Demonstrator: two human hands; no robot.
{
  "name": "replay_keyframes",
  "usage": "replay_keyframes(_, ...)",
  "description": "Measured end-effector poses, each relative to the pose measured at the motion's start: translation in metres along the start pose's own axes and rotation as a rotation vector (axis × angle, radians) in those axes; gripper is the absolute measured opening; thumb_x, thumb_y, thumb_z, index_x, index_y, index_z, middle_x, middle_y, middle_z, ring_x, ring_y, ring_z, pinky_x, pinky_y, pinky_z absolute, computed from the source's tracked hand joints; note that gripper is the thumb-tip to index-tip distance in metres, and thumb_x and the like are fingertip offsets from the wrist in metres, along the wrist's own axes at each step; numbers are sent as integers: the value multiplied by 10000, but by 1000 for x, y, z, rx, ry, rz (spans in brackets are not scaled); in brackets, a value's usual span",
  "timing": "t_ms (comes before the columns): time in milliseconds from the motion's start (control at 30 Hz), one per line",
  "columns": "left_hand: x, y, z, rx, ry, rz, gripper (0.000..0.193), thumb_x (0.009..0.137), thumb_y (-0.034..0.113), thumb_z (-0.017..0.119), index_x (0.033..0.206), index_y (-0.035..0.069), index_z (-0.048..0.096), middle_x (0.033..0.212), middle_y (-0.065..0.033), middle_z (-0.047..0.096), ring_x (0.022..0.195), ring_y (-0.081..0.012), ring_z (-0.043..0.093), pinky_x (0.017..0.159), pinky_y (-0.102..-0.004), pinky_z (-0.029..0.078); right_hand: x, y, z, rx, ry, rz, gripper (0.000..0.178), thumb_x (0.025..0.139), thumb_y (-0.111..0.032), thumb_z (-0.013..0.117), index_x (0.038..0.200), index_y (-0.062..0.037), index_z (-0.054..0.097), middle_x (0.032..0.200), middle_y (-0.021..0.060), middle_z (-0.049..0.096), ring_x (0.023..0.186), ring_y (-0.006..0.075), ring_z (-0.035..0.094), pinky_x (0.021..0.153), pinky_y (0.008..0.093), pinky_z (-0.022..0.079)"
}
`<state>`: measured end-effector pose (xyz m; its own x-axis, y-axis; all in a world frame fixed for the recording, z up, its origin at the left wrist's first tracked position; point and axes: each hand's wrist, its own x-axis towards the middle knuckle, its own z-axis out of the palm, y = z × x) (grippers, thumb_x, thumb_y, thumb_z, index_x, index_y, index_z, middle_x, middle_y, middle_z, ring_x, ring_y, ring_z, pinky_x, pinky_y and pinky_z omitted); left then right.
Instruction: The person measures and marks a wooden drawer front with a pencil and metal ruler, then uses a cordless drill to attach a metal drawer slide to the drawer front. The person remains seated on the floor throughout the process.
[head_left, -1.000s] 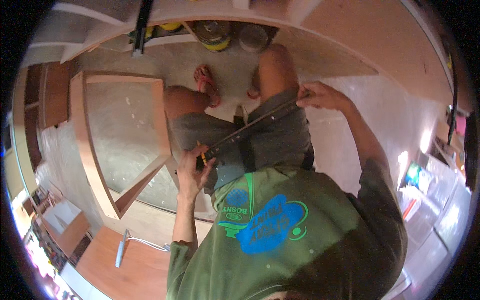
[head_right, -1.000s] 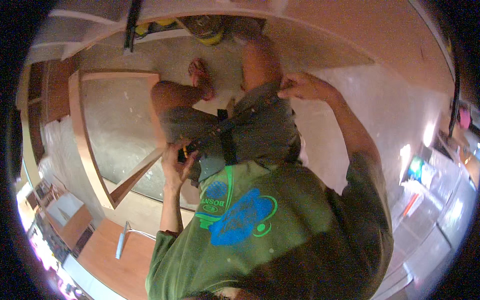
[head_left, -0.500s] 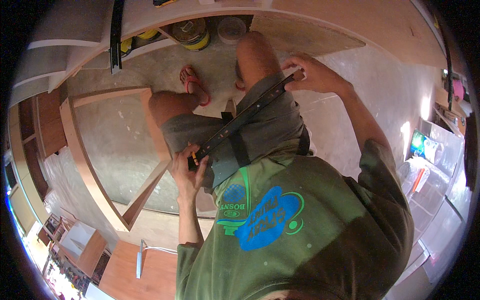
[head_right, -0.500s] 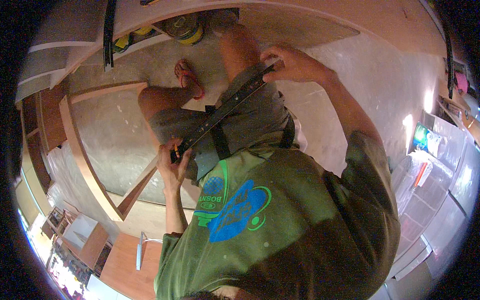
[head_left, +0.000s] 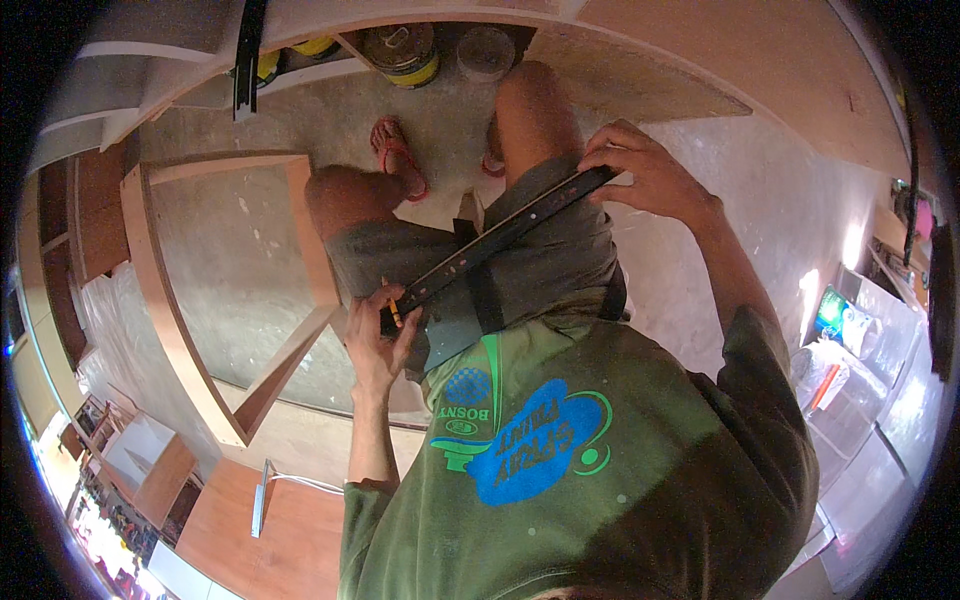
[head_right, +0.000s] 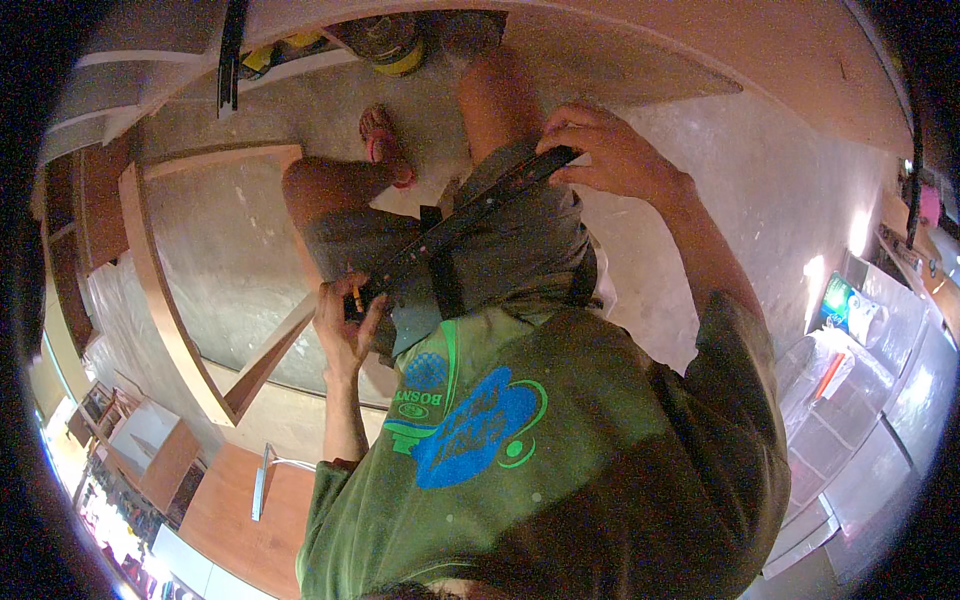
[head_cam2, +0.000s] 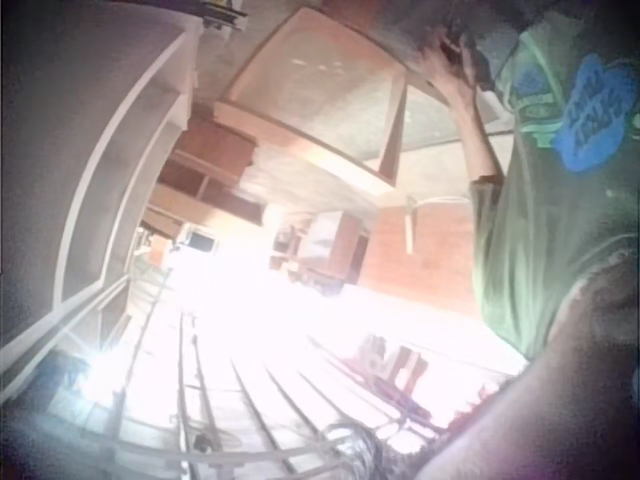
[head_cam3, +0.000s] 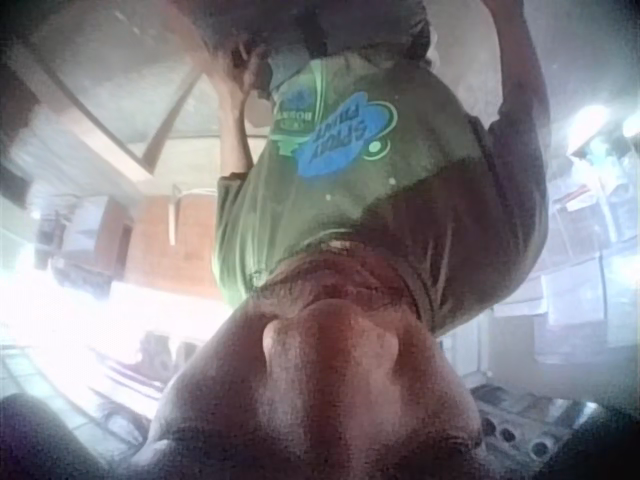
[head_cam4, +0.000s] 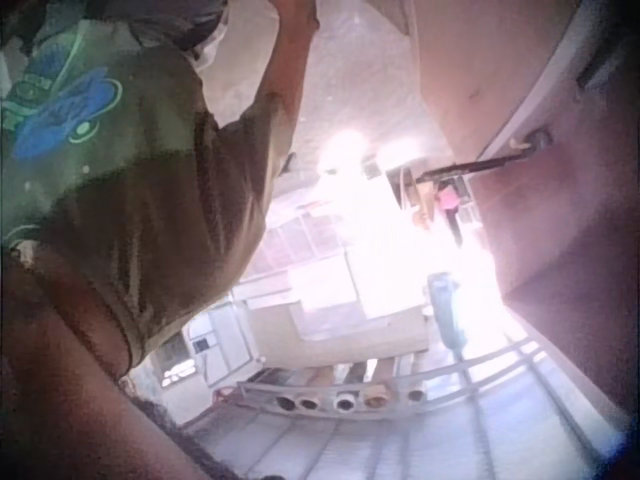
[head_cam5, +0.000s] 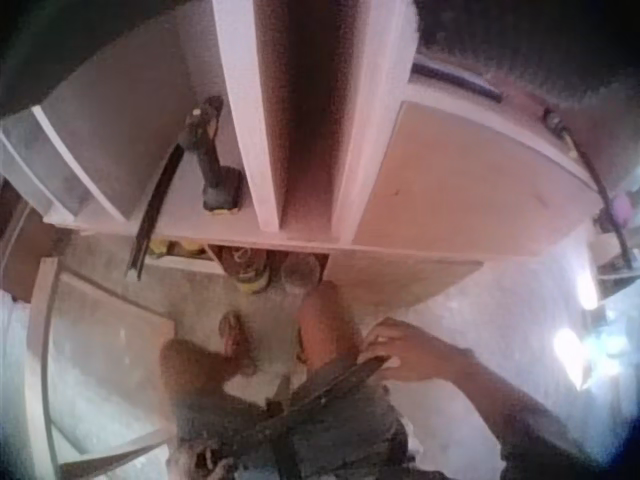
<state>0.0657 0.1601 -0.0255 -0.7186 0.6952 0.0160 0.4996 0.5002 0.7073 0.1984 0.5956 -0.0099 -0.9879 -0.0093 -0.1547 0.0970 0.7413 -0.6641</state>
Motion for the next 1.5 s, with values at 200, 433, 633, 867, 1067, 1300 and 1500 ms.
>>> replay_keyframes(200, 0, 4, 1, -4, -2, -29, 397, 809, 99, 838, 1164, 56, 666, 1032, -120, 695, 892, -300, 636, 770, -398, 526, -3, 9, 8, 6, 76, -54, 394, 744, -113, 880, 1115, -91, 750, 1117, 55, 639, 1105, 262, 607, 972, 391, 529)
replay_keyframes(433, 3, 1, 3, 15, 7, 0, 390, 800, 120, 847, 1143, 61, 671, 1048, -133, 692, 908, -303, 652, 781, -391, 538, -2, 12, 9, -21, 89, -58, 388, 754, -134, 873, 1122, -95, 753, 1143, 69, 640, 1113, 271, 608, 979, 398, 528)
replay_keyframes(633, 6, 0, -2, 33, -52, 7, 416, 806, 132, 839, 1173, 68, 652, 1104, -129, 719, 972, -365, 652, 857, -448, 524, -8, 18, 9, -65, 3, 58, 471, 785, -351, 857, 1210, -194, 729, 1272, 89, 638, 1280, 324, 543, 1143, 449, 425)
replay_keyframes(867, -2, 10, 6, 80, 42, 74, 424, 784, 137, 848, 1152, 70, 648, 1090, -131, 710, 944, -374, 655, 852, -459, 528, -6, -4, -7, -76, 23, 54, 791, 739, -563, 839, 1386, -166, 620, 1393, 131, 584, 1365, 382, 473, 1183, 518, 362)
replay_keyframes(1067, -7, 18, 23, 49, 60, 83, 439, 763, 131, 843, 1148, 63, 643, 1085, -124, 700, 935, -371, 638, 838, -470, 514, -1, -32, 14, -139, 80, -278, 695, 808, -493, 803, 1385, -161, 605, 1372, 120, 575, 1319, 378, 502, 1162, 522, 365)
replay_keyframes(1300, -12, 14, 27, 39, 51, 102, 458, 782, 139, 832, 1177, 67, 612, 1099, -113, 704, 932, -375, 630, 850, -489, 499, 8, -43, 58, -132, -39, -403, 622, 812, -351, 808, 1368, -164, 601, 1300, 93, 586, 1279, 341, 540, 1097, 516, 415)
replay_keyframes(1500, -12, 20, 26, 57, 48, 119, 464, 774, 127, 837, 1174, 54, 614, 1099, -124, 704, 950, -371, 636, 847, -474, 515, 6, -36, 66, -99, -67, -386, 539, 851, -283, 778, 1344, -160, 598, 1285, 86, 582, 1254, 329, 567, 1061, 504, 442)
